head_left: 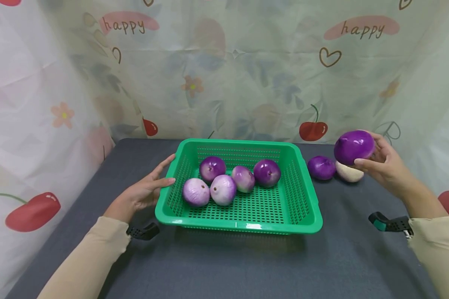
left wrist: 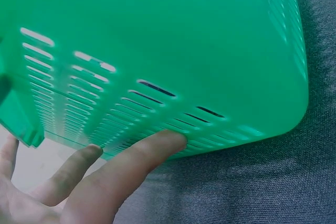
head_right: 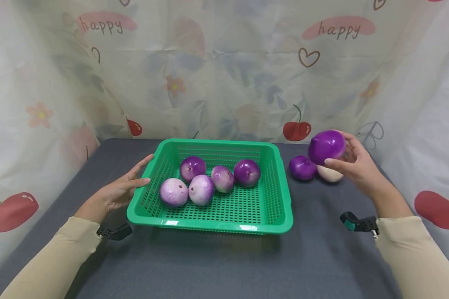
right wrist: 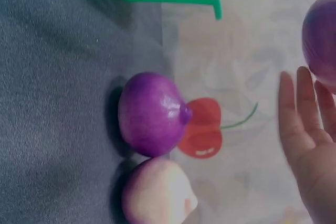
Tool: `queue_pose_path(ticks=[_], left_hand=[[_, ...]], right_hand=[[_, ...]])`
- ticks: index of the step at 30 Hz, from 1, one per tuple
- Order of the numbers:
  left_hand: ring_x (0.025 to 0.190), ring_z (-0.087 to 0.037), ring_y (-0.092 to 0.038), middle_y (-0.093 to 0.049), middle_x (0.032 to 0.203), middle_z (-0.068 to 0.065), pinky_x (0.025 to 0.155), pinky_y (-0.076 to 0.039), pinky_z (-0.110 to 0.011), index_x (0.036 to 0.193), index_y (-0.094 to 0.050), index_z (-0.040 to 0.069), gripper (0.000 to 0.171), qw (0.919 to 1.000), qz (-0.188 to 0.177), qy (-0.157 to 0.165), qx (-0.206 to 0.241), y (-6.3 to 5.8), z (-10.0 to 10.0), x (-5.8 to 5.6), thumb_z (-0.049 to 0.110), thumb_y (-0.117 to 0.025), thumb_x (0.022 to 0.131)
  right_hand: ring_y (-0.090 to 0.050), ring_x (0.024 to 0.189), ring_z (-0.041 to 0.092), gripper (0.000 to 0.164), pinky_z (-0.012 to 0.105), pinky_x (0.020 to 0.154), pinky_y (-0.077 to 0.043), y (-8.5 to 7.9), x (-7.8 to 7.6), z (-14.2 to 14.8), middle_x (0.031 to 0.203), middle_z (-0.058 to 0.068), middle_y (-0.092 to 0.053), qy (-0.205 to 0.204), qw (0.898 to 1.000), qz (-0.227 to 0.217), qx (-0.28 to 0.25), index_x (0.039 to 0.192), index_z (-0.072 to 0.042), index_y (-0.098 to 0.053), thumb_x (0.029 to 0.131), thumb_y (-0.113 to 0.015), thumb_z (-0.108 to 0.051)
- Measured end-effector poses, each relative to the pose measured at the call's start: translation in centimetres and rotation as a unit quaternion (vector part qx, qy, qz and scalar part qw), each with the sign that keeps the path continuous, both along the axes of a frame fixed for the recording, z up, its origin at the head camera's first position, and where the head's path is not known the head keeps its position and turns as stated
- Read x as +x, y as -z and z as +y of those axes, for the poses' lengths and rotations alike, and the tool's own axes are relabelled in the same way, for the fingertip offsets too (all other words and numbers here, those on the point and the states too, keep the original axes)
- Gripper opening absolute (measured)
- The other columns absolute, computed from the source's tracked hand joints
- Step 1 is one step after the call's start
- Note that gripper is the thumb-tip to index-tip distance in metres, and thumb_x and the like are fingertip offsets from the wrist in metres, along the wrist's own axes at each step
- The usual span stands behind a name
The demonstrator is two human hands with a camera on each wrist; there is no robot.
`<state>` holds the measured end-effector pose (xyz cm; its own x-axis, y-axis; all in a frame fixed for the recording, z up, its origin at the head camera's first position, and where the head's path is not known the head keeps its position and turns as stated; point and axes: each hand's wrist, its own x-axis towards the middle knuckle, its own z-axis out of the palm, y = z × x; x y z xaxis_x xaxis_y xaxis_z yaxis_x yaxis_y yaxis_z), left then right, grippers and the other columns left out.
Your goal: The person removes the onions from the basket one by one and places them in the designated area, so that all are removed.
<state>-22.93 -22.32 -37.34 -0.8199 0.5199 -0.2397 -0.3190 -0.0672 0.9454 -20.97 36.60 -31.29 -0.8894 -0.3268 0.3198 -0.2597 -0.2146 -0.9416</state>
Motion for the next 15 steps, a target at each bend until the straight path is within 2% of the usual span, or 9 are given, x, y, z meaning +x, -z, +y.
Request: queue_pose_path(ticks=[4,8,13,15], left_hand=[[0.114,-0.029,-0.060,-0.013,0.157,-0.024,0.088,-0.050,-0.057,0.150,-0.006,0.053,0.078,1.0000,0.000,0.000,0.002,0.0,0.0,0.0,0.012,-0.050,0.101],[0.113,-0.029,-0.060,-0.013,0.157,-0.023,0.088,-0.050,-0.057,0.150,-0.007,0.053,0.077,1.0000,-0.002,-0.002,0.003,-0.1,0.1,0.1,0.012,-0.051,0.101],[0.114,-0.029,-0.060,-0.012,0.158,-0.021,0.088,-0.050,-0.058,0.150,-0.007,0.053,0.078,1.0000,-0.002,-0.003,0.000,-0.2,0.1,0.1,0.012,-0.051,0.101],[0.114,-0.029,-0.060,-0.013,0.157,-0.021,0.088,-0.050,-0.057,0.150,-0.007,0.053,0.078,1.0000,-0.002,-0.004,-0.001,-0.2,0.1,0.1,0.013,-0.051,0.101]], right_hand=[[-0.059,0.111,0.009,0.056,0.023,0.083,-0.055,0.1,-0.8,0.5,0.132,0.000,-0.047,0.040,0.999,-0.028,-0.024,0.136,-0.012,-0.032,0.090,-0.045,0.018],[-0.058,0.109,0.007,0.063,0.020,0.081,-0.054,-0.1,-1.4,0.8,0.135,-0.003,-0.040,0.091,0.995,-0.040,-0.010,0.140,-0.017,-0.029,0.090,-0.050,0.016],[-0.058,0.105,0.006,0.065,0.021,0.078,-0.055,-0.2,-2.0,1.9,0.132,0.000,-0.034,0.128,0.989,-0.074,-0.017,0.137,-0.023,-0.030,0.089,-0.054,0.014],[-0.060,0.101,0.007,0.064,0.024,0.077,-0.057,-0.1,-2.2,2.4,0.129,0.002,-0.033,0.136,0.986,-0.092,-0.037,0.134,-0.024,-0.032,0.089,-0.055,0.014]])
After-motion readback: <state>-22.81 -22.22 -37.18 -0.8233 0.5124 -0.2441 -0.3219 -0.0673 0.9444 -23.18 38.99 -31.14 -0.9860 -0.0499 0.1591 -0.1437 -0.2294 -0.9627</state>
